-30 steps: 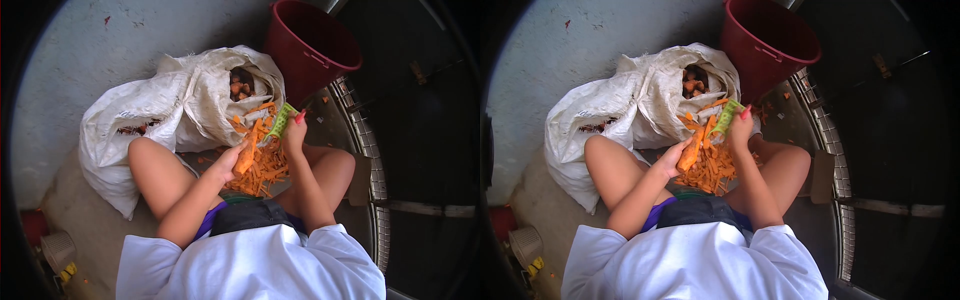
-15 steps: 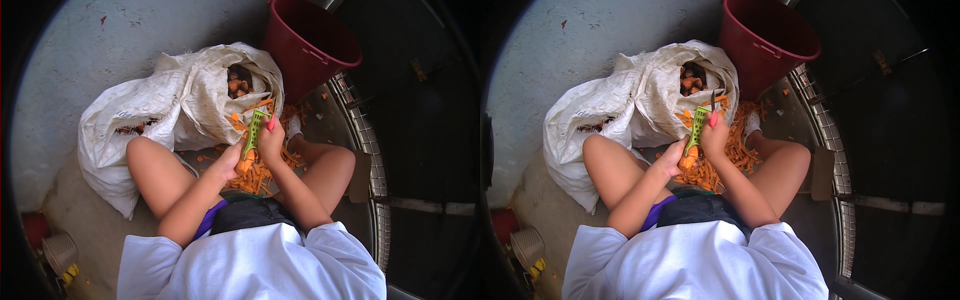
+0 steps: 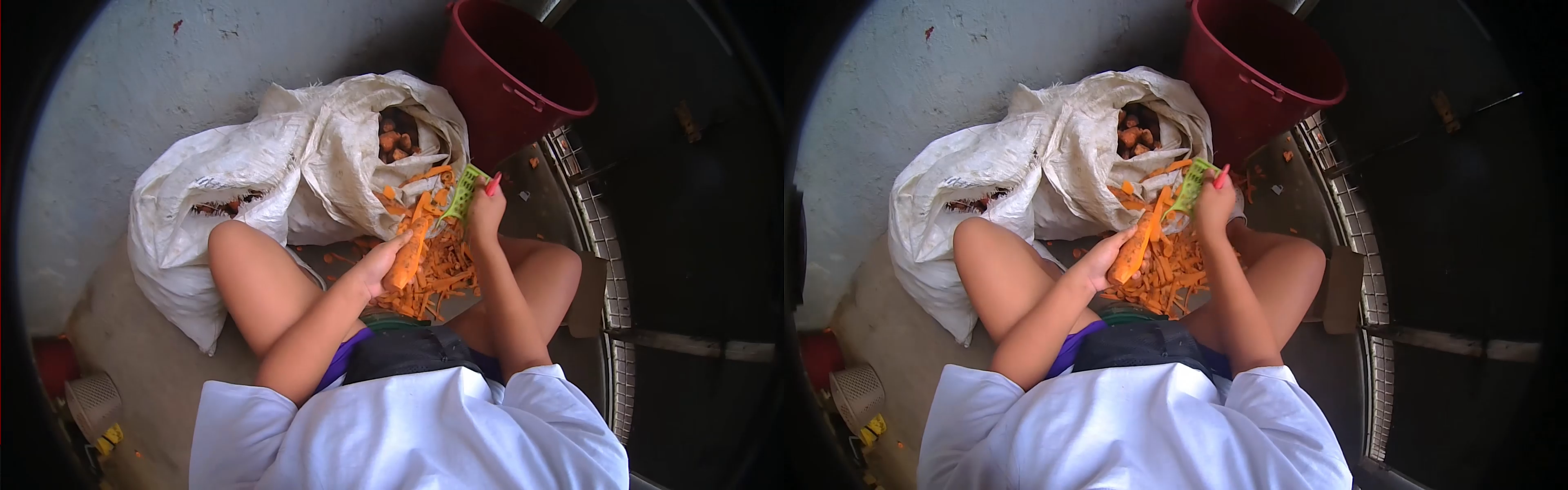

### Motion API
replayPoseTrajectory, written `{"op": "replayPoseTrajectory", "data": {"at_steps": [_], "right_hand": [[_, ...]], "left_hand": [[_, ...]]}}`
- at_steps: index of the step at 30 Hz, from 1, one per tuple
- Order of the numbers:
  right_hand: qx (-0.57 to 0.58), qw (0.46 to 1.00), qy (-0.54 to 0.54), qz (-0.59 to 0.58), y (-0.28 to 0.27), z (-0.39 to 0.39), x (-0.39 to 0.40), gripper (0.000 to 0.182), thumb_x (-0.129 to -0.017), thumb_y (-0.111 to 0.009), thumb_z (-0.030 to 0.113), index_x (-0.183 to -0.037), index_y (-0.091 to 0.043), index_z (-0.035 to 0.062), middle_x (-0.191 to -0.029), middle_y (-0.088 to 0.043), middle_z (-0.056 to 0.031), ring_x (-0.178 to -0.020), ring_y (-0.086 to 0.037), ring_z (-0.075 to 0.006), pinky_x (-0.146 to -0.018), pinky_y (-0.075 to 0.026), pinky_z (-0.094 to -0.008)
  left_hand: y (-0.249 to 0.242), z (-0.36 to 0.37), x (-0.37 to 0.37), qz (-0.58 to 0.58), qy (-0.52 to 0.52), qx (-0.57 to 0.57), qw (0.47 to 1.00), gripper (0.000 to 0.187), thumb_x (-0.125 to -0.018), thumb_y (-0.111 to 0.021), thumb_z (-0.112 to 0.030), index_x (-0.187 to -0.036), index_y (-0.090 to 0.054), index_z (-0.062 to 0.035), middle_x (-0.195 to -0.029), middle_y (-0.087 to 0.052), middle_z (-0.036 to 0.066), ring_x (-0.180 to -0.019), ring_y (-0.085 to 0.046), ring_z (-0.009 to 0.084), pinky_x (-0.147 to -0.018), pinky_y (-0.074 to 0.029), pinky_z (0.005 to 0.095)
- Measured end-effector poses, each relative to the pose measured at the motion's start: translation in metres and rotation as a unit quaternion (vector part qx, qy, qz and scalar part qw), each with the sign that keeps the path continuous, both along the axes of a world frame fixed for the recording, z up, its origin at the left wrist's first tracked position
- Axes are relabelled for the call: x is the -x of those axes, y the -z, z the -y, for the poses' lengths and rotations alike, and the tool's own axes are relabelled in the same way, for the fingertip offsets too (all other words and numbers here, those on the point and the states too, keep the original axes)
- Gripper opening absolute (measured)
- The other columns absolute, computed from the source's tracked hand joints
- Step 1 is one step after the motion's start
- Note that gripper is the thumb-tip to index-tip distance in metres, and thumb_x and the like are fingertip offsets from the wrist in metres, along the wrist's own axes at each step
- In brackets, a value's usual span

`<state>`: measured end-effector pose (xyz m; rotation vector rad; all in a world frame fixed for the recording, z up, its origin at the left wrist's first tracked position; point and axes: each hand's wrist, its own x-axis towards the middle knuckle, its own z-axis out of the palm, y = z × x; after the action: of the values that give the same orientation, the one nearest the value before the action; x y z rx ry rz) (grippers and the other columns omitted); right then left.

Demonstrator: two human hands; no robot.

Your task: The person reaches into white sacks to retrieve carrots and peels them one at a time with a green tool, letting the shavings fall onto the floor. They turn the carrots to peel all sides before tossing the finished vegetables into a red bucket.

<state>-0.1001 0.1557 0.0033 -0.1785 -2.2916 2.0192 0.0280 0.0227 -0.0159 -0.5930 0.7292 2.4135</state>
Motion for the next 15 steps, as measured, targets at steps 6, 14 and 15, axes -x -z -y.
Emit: {"op": "replayPoseTrajectory", "data": {"at_steps": [6,14,15], "right_hand": [[0.052,0.991,-0.123,0.03,-0.016,0.04,-0.061,0.017,-0.085,-0.047,0.015,-0.075,-0.048,0.002,-0.058,-0.047,0.0006,-0.053,-0.04,-0.0064,-0.048,-0.036,-0.0237],[-0.162,0.978,-0.067,-0.113,0.002,0.039,-0.056,0.017,-0.083,-0.047,0.014,-0.074,-0.05,-0.0006,-0.056,-0.05,-0.0116,-0.05,-0.046,-0.0189,-0.05,-0.038,-0.0335],[-0.154,0.981,-0.015,-0.118,0.016,0.03,-0.039,0.018,-0.083,-0.047,0.015,-0.074,-0.051,-0.0007,-0.057,-0.05,-0.0089,-0.051,-0.045,-0.0151,-0.05,-0.038,-0.0306]], "left_hand": [[0.005,-0.007,0.008,0.007,-0.099,-0.035,0.994,0.031,-0.088,-0.037,-0.031,-0.101,-0.048,-0.0048,-0.083,-0.057,0.007,-0.073,-0.057,0.0171,-0.059,-0.049,0.0314],[0.004,-0.006,0.001,-0.019,-0.056,-0.037,0.998,0.032,-0.089,-0.034,-0.03,-0.097,-0.05,-0.0034,-0.082,-0.057,0.009,-0.07,-0.058,0.0175,-0.063,-0.049,0.0303],[0.005,0.0,-0.001,-0.039,0.003,-0.017,0.999,0.034,-0.089,-0.033,-0.032,-0.096,-0.05,-0.0031,-0.081,-0.057,0.009,-0.069,-0.058,0.0172,-0.062,-0.049,0.0297]]}}
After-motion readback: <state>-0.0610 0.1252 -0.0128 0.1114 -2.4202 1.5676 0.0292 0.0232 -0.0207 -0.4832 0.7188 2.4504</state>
